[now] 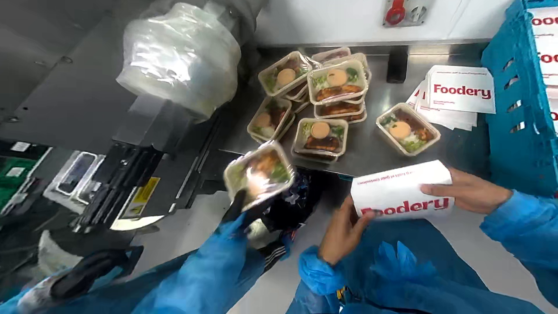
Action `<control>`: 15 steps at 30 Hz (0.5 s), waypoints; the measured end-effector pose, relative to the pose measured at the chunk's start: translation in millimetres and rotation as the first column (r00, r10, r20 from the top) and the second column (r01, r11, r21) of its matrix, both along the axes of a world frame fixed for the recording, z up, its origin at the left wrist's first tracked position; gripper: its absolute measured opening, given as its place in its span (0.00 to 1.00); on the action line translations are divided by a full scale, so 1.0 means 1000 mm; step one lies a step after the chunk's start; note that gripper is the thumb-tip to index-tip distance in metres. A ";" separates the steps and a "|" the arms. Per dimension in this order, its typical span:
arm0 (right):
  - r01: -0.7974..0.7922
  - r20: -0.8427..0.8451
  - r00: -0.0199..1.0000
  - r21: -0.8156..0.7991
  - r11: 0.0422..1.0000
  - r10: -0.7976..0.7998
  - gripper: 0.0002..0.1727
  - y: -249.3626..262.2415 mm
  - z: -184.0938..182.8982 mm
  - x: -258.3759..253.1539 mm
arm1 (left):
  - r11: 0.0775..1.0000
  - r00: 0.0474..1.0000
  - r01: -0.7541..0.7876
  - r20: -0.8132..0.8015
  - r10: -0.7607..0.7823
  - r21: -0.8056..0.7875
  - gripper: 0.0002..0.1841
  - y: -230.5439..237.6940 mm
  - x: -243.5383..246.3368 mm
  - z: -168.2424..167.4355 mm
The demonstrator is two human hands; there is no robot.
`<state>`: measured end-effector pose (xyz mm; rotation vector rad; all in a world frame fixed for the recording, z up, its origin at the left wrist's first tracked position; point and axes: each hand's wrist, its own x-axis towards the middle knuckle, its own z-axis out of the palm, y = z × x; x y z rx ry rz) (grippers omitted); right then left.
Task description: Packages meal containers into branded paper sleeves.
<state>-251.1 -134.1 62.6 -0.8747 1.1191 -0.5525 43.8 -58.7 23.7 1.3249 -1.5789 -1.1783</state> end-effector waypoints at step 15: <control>-0.012 -0.479 0.825 -0.545 0.838 -0.299 0.06 0.062 0.028 -0.038 | 0.603 0.676 0.719 0.549 -0.492 -0.345 0.14 -0.086 -0.112 0.040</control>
